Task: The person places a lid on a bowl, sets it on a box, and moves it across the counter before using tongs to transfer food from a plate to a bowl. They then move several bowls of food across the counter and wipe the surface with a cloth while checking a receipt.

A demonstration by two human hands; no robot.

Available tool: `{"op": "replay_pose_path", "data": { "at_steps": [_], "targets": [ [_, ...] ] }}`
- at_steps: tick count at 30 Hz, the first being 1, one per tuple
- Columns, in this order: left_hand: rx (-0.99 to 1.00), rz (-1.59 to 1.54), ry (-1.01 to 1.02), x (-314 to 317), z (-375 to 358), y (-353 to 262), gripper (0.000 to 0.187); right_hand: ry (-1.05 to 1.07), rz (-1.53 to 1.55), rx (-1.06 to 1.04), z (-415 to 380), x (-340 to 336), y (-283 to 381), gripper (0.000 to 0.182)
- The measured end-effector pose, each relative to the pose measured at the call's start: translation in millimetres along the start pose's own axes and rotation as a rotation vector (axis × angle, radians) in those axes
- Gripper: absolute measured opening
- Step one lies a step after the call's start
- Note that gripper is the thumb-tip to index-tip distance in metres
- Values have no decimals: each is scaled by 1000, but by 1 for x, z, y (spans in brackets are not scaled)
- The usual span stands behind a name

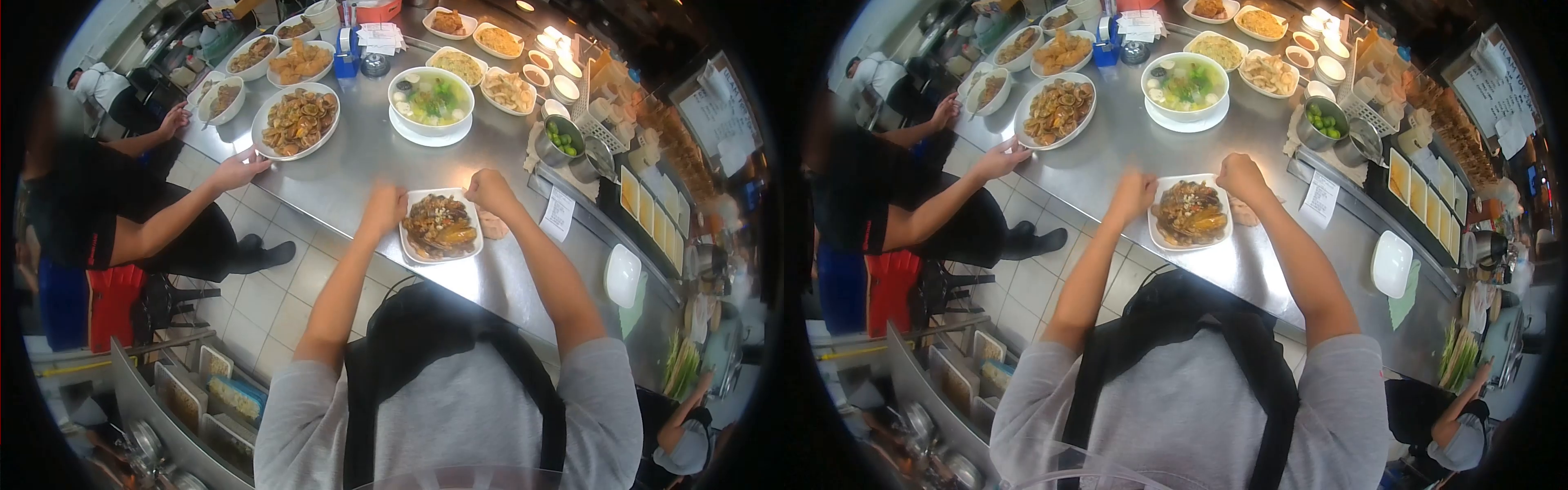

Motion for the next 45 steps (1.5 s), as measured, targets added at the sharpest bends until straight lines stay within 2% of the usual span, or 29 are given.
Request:
{"op": "replay_pose_path", "data": {
  "at_steps": [2,6,8,10,15,17,21,23,25,27,28,29,30,31,32,33,34,35,36,37,39,40,42,43,45],
  "targets": [
    [-1,-45,-57,12,-28,-4,17,82,13,94,-10,2,-5,15],
    [-63,-116,-198,14,-58,-30,14,167,-12,75,-16,3,-9,15],
    [-73,-146,-248,14,-60,-31,13,98,-34,-61,-18,-1,-3,14],
    [34,-113,-301,12,-58,-30,12,57,-79,-48,-4,1,1,14],
    [84,-113,-405,-1,-42,-21,11,-49,-149,7,23,-5,8,13],
    [89,-131,-459,-6,-40,-19,11,39,-291,-46,17,-2,10,18],
    [68,-129,-528,5,-53,-19,13,131,-296,22,8,-12,3,20],
    [108,-97,-584,2,-63,-24,14,624,-168,159,-9,-10,-22,16],
    [-305,-450,-434,13,-77,-1,19,489,-32,30,-18,-15,-54,16],
    [-349,-501,-397,7,-87,-1,22,15,-40,257,-56,-27,-77,12],
    [-381,-539,-338,7,-89,2,25,-57,-126,257,-77,1,-82,12],
    [-384,-536,-333,5,-84,10,25,-130,-209,261,-90,23,-87,15],
    [-262,-460,-360,-4,-69,12,27,-128,-205,266,-91,19,-86,15],
    [-136,-386,-393,-12,-52,11,28,-71,-130,227,-87,14,-87,16],
    [-135,-383,-389,-17,-39,14,28,-13,-51,192,-84,5,-82,16],
    [-153,-461,-194,-8,-20,15,27,-77,-130,266,-72,-20,-70,18],
    [-165,-538,-7,1,-6,12,26,-198,-67,220,-56,-38,-59,18],
    [-156,-540,-9,-3,1,9,26,-314,-6,171,-41,-52,-49,18],
    [-164,-500,44,-2,4,5,25,-334,21,156,-22,-55,-38,16],
    [-174,-457,99,-1,8,3,25,-352,51,143,-3,-54,-28,15],
    [-153,-409,121,2,18,7,25,-275,-2,-184,32,-41,4,15],
    [-136,-365,140,4,22,9,24,-274,-3,-184,42,-36,8,15],
    [-125,-375,158,2,27,0,24,70,65,-367,54,-10,31,15],
    [-114,-383,176,2,29,-5,24,74,61,-369,58,-9,34,15],
    [-112,-353,185,1,30,-6,23,225,-111,-483,56,1,49,12]
  ]
}}
Point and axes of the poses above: each hand's wrist, its own z-axis towards the middle knuckle, its own x-axis out of the palm, y = z × x, the point moved 7 cm from there along z, towards the middle knuckle, and after that the axes turned 13 degrees about -z, right-handed, at the moved point
